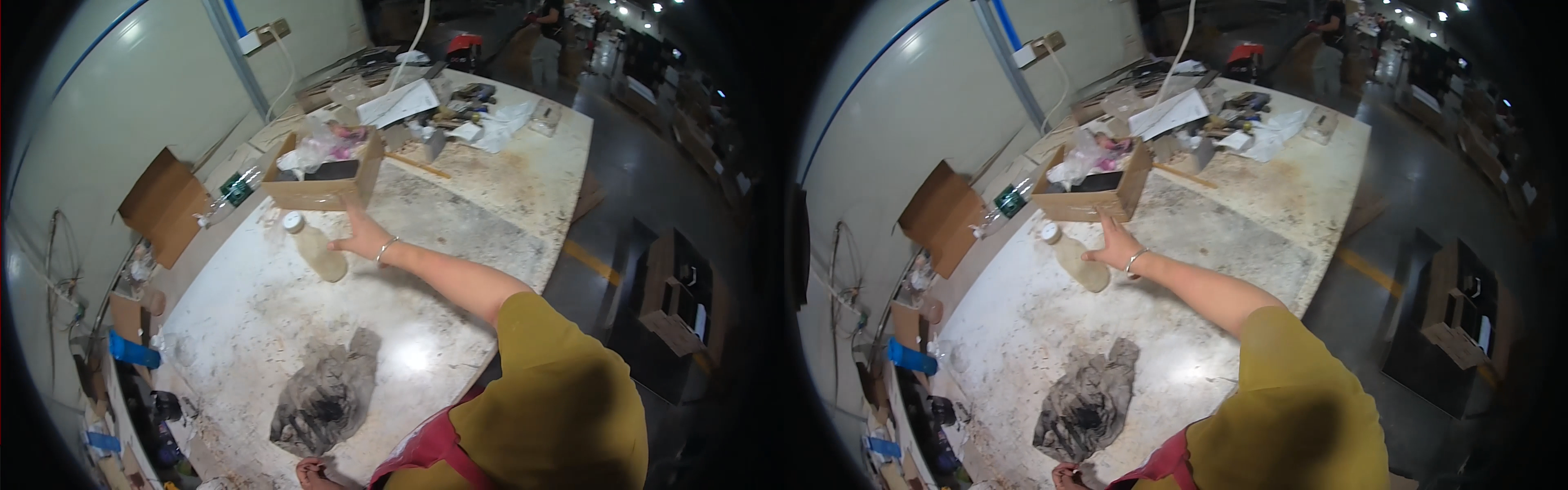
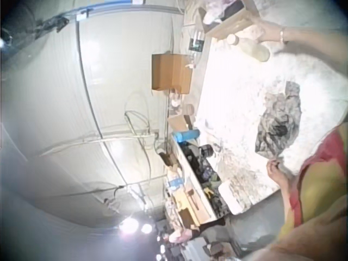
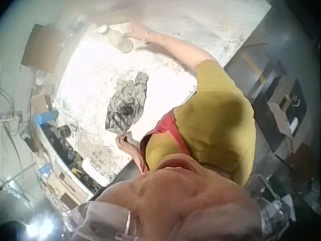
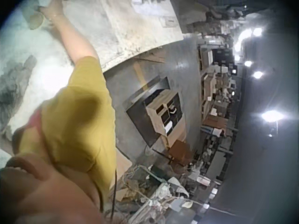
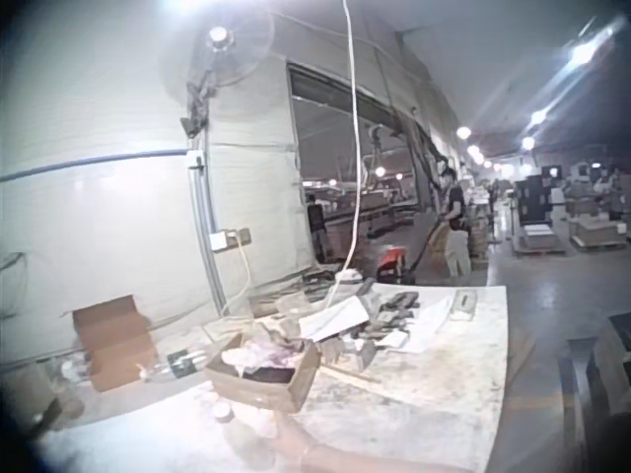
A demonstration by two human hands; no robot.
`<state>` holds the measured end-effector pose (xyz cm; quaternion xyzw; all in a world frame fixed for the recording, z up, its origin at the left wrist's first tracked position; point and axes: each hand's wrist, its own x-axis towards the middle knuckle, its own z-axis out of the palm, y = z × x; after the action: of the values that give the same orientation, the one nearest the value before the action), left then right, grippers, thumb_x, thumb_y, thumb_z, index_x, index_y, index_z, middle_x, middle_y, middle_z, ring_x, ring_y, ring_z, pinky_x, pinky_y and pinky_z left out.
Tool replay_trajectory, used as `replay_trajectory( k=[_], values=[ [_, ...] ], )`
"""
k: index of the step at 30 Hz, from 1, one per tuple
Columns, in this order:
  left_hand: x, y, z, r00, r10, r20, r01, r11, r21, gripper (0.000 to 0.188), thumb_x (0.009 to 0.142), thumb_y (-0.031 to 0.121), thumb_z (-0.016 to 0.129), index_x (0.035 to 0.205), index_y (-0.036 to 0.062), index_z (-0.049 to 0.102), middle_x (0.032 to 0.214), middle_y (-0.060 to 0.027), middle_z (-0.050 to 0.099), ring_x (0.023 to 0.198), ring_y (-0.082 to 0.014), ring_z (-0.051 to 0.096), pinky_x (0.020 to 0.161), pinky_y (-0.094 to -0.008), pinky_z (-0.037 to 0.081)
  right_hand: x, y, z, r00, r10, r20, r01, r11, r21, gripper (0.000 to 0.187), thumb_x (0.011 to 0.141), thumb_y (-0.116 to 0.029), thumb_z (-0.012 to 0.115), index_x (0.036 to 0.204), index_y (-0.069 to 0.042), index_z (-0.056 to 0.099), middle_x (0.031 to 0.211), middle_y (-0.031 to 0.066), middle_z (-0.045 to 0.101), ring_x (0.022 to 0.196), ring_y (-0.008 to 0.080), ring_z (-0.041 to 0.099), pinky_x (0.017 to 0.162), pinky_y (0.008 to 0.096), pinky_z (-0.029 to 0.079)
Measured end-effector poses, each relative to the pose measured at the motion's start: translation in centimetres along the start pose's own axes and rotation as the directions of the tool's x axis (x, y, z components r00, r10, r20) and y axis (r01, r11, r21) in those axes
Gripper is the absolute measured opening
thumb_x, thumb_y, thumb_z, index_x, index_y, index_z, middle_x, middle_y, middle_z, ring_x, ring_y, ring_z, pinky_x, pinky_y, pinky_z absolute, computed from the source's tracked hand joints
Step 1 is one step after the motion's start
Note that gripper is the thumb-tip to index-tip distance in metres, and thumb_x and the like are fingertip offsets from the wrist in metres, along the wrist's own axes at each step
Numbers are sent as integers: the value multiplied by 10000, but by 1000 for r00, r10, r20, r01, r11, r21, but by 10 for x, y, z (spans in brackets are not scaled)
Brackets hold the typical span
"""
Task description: The person cleans a black metal tool by hand using a cloth and liquid from a bottle on a workbench.
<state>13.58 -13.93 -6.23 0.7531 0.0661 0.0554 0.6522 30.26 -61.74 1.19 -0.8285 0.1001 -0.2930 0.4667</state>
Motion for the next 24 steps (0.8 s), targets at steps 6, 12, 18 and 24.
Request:
replay_trajectory(
  k=[6,12,18,24],
  values=[
    [9,2,-22,958,-149,-243,172,982,77,375,900,267,375,634,43,516,664,-33,476,616,-132,441,552,-268,357,60,21,97,966,172,195,-172,985,-16,828,667,-462,734,1273,-25,376,1242,185,456,1089,321,471,917,398,401],
    [16,-1,-7,999,13,-40,-3,972,237,171,883,156,496,901,-1,562,817,-97,559,790,-204,543,748,-327,422,146,229,52,832,-552,-58,408,678,-611,721,790,-416,659,1284,32,386,1201,183,508,1134,289,468,975,385,357],
    [-48,22,-13,949,-173,-263,149,983,-109,184,922,146,439,955,2,547,739,-61,589,696,-121,566,675,-268,460,97,101,120,952,-185,243,181,983,38,663,809,-351,674,1290,22,411,1228,138,525,1088,219,512,950,334,369],
    [-65,42,-15,962,-170,-215,197,974,114,208,941,173,428,939,9,557,736,-32,580,705,-102,512,675,-264,432,120,115,109,958,-208,198,163,962,221,531,849,-364,622,1196,24,518,1164,121,573,1029,210,542,906,327,398]
  ],
)
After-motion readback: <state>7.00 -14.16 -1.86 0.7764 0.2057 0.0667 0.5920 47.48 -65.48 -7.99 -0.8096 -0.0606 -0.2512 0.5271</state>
